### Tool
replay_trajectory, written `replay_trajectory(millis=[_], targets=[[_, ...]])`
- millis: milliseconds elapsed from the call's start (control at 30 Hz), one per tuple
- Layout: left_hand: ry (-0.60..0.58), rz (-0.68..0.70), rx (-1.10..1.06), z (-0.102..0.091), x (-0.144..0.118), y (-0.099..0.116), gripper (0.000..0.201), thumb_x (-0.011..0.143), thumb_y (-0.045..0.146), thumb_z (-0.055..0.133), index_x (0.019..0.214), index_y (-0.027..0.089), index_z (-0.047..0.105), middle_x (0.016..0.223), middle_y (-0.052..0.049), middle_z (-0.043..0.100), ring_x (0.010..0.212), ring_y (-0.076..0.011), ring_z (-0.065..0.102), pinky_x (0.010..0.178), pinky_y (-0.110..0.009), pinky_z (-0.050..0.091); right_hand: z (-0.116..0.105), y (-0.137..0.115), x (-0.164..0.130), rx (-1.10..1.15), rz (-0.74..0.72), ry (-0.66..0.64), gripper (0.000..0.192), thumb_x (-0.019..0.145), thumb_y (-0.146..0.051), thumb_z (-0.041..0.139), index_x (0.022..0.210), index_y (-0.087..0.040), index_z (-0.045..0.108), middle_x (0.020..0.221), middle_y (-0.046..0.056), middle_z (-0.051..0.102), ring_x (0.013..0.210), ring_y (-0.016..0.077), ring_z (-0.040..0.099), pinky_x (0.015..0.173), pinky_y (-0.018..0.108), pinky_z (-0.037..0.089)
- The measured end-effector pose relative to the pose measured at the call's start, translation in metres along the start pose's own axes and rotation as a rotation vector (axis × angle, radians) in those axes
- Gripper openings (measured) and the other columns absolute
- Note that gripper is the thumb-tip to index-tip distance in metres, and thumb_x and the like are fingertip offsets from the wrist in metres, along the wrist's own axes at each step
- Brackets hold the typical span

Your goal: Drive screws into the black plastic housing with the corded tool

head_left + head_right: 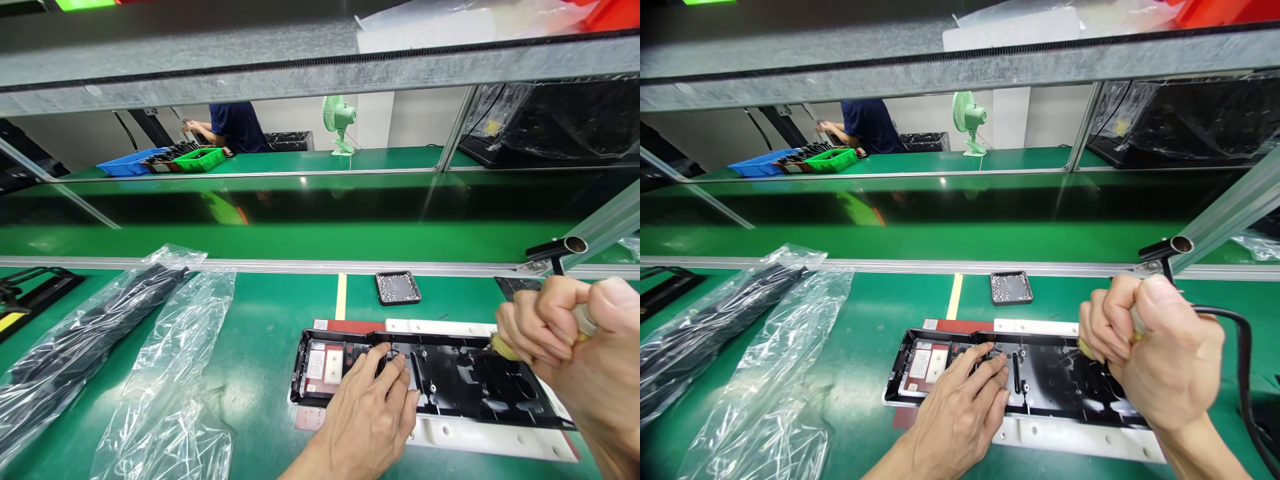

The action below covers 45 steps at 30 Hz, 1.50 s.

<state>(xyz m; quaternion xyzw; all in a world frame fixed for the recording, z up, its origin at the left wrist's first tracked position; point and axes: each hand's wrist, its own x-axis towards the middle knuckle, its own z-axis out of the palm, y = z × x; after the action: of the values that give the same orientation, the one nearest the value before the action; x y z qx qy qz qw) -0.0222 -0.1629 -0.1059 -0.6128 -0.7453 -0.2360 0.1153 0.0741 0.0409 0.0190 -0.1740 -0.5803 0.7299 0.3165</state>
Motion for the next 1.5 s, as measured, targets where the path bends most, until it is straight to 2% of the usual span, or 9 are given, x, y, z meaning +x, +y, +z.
replay_trajectory(millis=[267, 500, 667, 800, 867, 1033, 1167, 1333, 1500], targets=[[0.007, 0.006, -0.004, 0.0, 0.001, 0.001, 0.029, 0.101, 0.024, 0.048, 0.117, 0.014, 0.07, 0.13, -0.008, 0.07, 0.12, -0.0306, 0.066, 0.098, -0.051, 0.063, -0.002, 0.002, -0.002, 0.008, 0.015, 0.011, 0.04, 0.083, -0.038, 0.052, 0.048, -0.021, 0.044, 0.039, 0.0, 0.03, 0.037, 0.0131, 0.03, 0.035, 0.028, 0.029], [0.048, 0.017, -0.001, 0.0, 0.0, 0.0, 0.028, 0.1, 0.024, 0.05, 0.116, 0.014, 0.07, 0.129, -0.007, 0.071, 0.122, -0.0331, 0.064, 0.095, -0.051, 0.064, -0.002, 0.002, 0.001, -0.005, 0.04, 0.019, 0.044, 0.085, -0.042, 0.053, 0.047, -0.021, 0.043, 0.038, 0.0, 0.029, 0.037, 0.0131, 0.029, 0.035, 0.027, 0.029], [0.087, 0.013, -0.003, -0.001, 0.001, 0.0, 0.028, 0.099, 0.024, 0.05, 0.116, 0.015, 0.07, 0.126, -0.006, 0.072, 0.12, -0.0327, 0.065, 0.092, -0.05, 0.066, 0.005, 0.0, 0.001, -0.049, 0.017, 0.016, 0.05, 0.085, -0.05, 0.057, 0.048, -0.021, 0.04, 0.039, -0.001, 0.029, 0.037, 0.013, 0.03, 0.035, 0.027, 0.03], [0.097, 0.011, 0.0, -0.002, 0.001, 0.001, 0.029, 0.099, 0.024, 0.05, 0.116, 0.014, 0.071, 0.126, -0.006, 0.072, 0.119, -0.0324, 0.064, 0.091, -0.05, 0.066, 0.003, 0.001, 0.0, -0.065, 0.001, 0.013, 0.049, 0.089, -0.048, 0.053, 0.05, -0.021, 0.04, 0.041, -0.001, 0.03, 0.038, 0.013, 0.03, 0.037, 0.028, 0.03], [0.101, 0.009, -0.004, -0.001, 0.001, 0.001, 0.028, 0.099, 0.024, 0.05, 0.116, 0.014, 0.071, 0.126, -0.006, 0.072, 0.119, -0.0321, 0.065, 0.091, -0.05, 0.066, -0.002, 0.001, 0.0, -0.064, 0.003, -0.039, 0.05, 0.092, -0.05, 0.051, 0.051, -0.021, 0.042, 0.042, -0.001, 0.032, 0.038, 0.0136, 0.031, 0.037, 0.029, 0.031], [0.122, 0.013, -0.003, -0.001, 0.003, 0.001, 0.028, 0.1, 0.023, 0.049, 0.114, 0.015, 0.071, 0.125, -0.006, 0.073, 0.118, -0.0316, 0.065, 0.091, -0.048, 0.066, -0.015, -0.005, 0.005, -0.056, 0.027, -0.296, 0.049, 0.091, -0.05, 0.055, 0.053, -0.021, 0.047, 0.041, 0.0, 0.035, 0.039, 0.0148, 0.034, 0.04, 0.031, 0.036], [0.117, 0.009, 0.003, -0.003, 0.003, 0.001, 0.028, 0.099, 0.023, 0.049, 0.114, 0.015, 0.072, 0.124, -0.005, 0.073, 0.118, -0.0321, 0.065, 0.091, -0.049, 0.066, -0.02, -0.009, 0.009, -0.063, 0.007, -0.353, 0.047, 0.096, -0.045, 0.051, 0.056, -0.021, 0.048, 0.044, 0.0, 0.038, 0.04, 0.0156, 0.038, 0.042, 0.034, 0.041], [0.115, 0.01, 0.007, -0.002, 0.002, 0.001, 0.029, 0.099, 0.023, 0.049, 0.115, 0.015, 0.072, 0.125, -0.005, 0.073, 0.119, -0.0322, 0.065, 0.091, -0.048, 0.067, -0.026, -0.005, 0.01, -0.15, -0.059, -0.313, 0.046, 0.099, -0.037, 0.052, 0.056, -0.021, 0.047, 0.046, -0.001, 0.04, 0.041, 0.0149, 0.041, 0.043, 0.036, 0.044], [0.089, 0.026, 0.013, -0.002, 0.001, 0.0, 0.029, 0.099, 0.023, 0.05, 0.115, 0.014, 0.072, 0.125, -0.006, 0.072, 0.119, -0.0327, 0.065, 0.091, -0.049, 0.067, -0.021, -0.006, 0.009, -0.21, -0.109, -0.206, 0.046, 0.1, -0.033, 0.051, 0.056, -0.021, 0.046, 0.048, 0.0, 0.04, 0.041, 0.0159, 0.045, 0.044, 0.038, 0.045]])
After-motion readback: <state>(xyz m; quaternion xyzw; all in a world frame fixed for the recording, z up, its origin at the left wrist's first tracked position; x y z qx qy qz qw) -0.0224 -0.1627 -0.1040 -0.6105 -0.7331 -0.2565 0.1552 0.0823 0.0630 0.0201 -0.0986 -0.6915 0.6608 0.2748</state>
